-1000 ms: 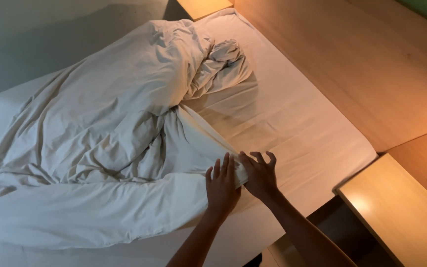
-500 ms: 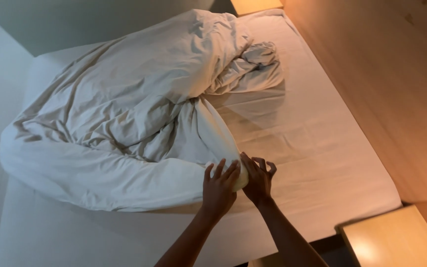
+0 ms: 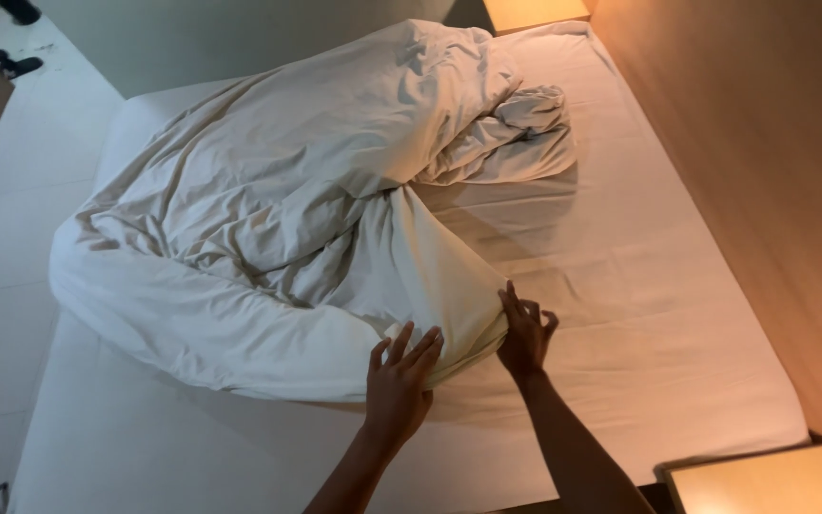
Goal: The person folds a white bed sheet on a bed. They smooth the fabric, fold the edges, and roll the sheet into a compact bundle using both hands.
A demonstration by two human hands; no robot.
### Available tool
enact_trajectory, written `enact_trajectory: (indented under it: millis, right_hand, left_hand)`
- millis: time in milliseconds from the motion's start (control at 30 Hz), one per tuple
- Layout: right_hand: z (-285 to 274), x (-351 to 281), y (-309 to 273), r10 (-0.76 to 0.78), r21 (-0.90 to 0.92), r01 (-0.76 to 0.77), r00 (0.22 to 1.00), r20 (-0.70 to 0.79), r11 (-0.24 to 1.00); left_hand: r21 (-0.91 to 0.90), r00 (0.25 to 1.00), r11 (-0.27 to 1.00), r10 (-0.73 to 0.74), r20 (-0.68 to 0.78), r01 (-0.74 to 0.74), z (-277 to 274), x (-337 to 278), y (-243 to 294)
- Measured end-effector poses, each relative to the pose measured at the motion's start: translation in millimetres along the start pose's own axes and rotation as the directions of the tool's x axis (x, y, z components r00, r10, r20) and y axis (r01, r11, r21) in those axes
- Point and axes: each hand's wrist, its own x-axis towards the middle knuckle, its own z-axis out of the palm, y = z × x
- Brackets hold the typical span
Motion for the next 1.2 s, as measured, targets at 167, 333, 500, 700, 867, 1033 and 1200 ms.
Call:
enact_trajectory:
  millis: [167,333,500,700,867,1033,1200]
  right_hand:
    - [-74.9,40.5,47.7,-0.090,-0.121,0.075,0.988,-0.125,0.990]
    - [-129.4,50.1,67.4,-0.078,-0.219,0.045,0.987,-0.143,0.975]
    - [-133.4,41.9,61.2,-0.083,-0.223,0.059,0.992,-0.099,0.973]
    - [-113.3,21.7,9.8,-0.165,-0.090,0.166,0.986,0.015,0.982]
    - [-106.2,3.0,-16.7,-0.188,-0.001,0.188,0.982,0.015,0.982]
    - [-104.7,0.7,-27.9,-0.182,0.034,0.181,0.983,0.034,0.983]
    - [-91.4,4.6,-32.6,-0.183,0.032,0.182,0.983,0.009,0.983]
  left_hand:
    - [0.014,1.000,1.000,0.011,0.024,-0.012,45.2,12.2,5.1]
    - [0.010,0.998,0.999,0.050,-0.031,-0.050,68.6,35.4,18.0]
    - [0.021,0.998,0.999,-0.037,0.056,0.036,101.4,41.6,12.1]
    - [-0.062,0.997,0.998,0.011,-0.073,-0.015,104.0,50.5,32.7]
    - [-0.046,0.992,0.999,0.019,-0.123,-0.025,92.0,62.5,52.8]
    - [0.066,0.993,0.996,0.059,-0.104,-0.052,104.6,67.8,32.9]
    - [0.054,0.993,0.997,0.060,-0.100,-0.054,79.2,65.1,25.4]
